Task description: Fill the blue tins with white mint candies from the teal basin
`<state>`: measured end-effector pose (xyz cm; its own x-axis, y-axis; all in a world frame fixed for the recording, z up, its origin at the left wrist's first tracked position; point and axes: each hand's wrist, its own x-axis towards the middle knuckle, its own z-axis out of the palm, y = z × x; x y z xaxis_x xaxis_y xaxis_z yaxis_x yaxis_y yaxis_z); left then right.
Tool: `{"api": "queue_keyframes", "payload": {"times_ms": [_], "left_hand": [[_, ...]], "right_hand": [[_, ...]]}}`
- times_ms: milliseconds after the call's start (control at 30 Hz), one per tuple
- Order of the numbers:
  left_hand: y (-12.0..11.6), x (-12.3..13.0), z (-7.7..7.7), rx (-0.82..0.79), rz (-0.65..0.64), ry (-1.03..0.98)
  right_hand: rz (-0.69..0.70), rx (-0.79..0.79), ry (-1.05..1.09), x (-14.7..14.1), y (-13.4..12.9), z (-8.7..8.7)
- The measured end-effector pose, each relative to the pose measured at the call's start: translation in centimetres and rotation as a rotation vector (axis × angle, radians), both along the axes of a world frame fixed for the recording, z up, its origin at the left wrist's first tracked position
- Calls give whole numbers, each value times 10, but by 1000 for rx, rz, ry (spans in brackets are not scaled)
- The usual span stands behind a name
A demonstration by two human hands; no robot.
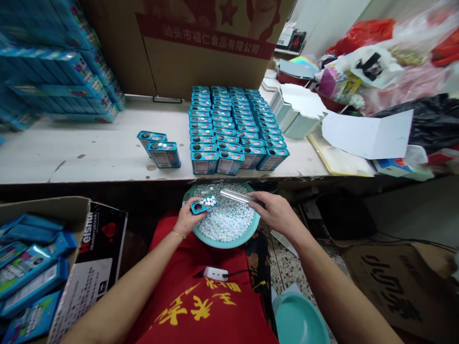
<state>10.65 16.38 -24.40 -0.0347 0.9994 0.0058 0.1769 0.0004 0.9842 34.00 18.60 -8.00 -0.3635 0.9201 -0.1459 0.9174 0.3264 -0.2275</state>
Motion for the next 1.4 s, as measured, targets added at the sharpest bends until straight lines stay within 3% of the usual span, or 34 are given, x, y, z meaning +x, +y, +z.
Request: {"api": "queue_keyframes", "payload": {"times_ms": [200, 367, 633, 733, 967, 1100, 1267, 1400], "left_hand": [[6, 18, 1, -14, -21, -103], [8, 32, -7, -18, -9, -221], [10, 43, -2, -7, 44, -211], [9, 40, 2, 0, 41, -156], [6, 27, 8, -14, 26, 31], [8, 17, 5, -32, -24, 107], [10, 6, -1, -74, -93, 178], [7, 1, 1, 1, -137, 241]], "right_hand": [[-48, 57, 54, 11, -9, -21], [-69, 80, 98, 11, -18, -28], [15, 115, -90, -11, -31, -33], [76, 119, -159, -21, -35, -32], [69, 129, -116, -23, -35, -36], [-43, 161, 27, -19, -32, -45], [-64, 106, 103, -8, -33, -53], [-196, -57, -85, 13, -32, -77]]}}
